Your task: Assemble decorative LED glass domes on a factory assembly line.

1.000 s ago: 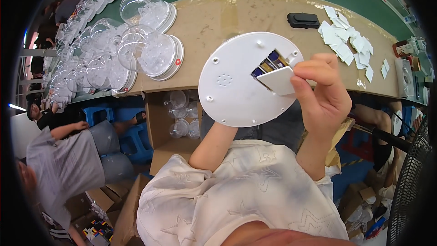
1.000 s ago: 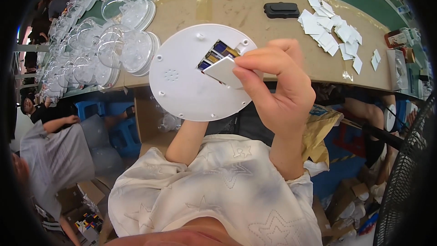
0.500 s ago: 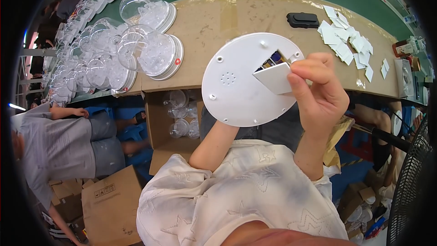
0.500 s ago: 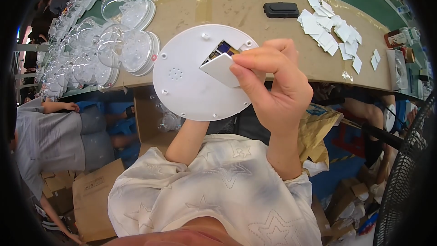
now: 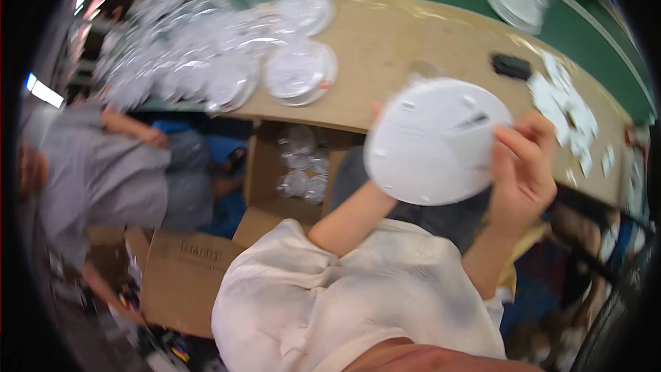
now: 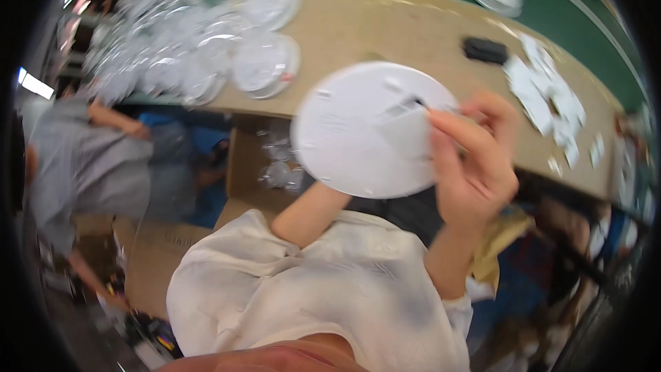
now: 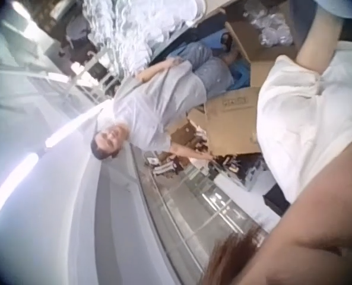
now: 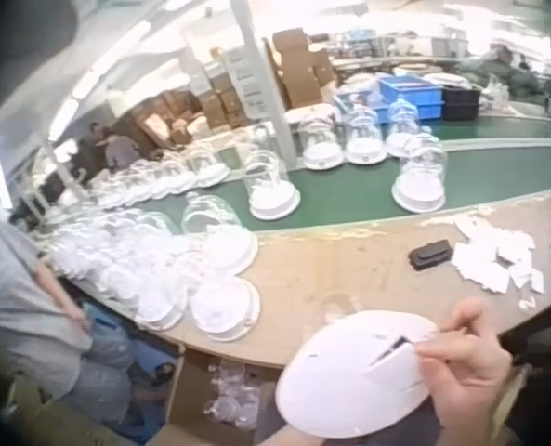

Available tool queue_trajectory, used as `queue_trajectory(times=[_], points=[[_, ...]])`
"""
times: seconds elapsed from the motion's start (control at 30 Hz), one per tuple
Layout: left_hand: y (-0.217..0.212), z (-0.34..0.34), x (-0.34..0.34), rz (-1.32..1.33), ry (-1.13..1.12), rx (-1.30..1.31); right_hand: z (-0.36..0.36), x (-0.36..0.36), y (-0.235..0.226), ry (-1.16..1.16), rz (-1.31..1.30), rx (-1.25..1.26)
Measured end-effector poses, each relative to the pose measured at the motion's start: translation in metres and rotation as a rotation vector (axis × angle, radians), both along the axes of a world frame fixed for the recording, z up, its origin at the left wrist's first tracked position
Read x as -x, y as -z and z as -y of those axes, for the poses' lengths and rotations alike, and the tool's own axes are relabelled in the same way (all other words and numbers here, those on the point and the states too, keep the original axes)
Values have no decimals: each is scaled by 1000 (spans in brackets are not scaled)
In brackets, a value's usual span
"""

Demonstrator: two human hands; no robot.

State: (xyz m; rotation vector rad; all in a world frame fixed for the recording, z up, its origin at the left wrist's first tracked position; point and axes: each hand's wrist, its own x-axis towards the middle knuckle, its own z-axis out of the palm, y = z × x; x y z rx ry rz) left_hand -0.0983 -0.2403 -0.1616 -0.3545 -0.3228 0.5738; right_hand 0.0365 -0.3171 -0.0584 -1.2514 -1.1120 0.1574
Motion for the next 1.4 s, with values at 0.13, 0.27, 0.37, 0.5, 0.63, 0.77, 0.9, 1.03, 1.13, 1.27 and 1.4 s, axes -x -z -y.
queue_trajectory(times=[0.13, 0.27, 0.37, 0.5, 0.63, 0.77, 0.9, 1.03, 1.13, 1.27, 1.4], points=[[-5, -1, -17, -400, 13, -215, 15, -14, 10, 13, 42, 58], [-7, 0, -11, -307, -51, -242, 13, -10, 15, -142, 52, 27], [-13, 1, -5, -318, -68, -299, 8, -7, 20, -299, -41, -14], [-15, 1, -6, -216, -50, -274, 6, -4, 20, -333, -64, -39], [-20, -1, -3, -215, -43, -257, 4, 4, 15, -351, -168, -41], [-15, 0, -3, -251, -55, -275, 8, 12, 20, -292, -343, -48], [-18, 0, -3, -264, -50, -273, 6, 13, 20, -352, -450, -53], [-18, -1, -3, -253, -30, -242, 3, 14, 24, -375, -426, -94], [-16, -2, -4, -266, -23, -243, 3, 15, 30, -361, -395, -131], [-16, -3, -6, -298, -47, -271, 2, 16, 31, -329, -408, -156], [-9, -4, -9, -302, -45, -264, 0, 16, 27, -310, -437, -126]])
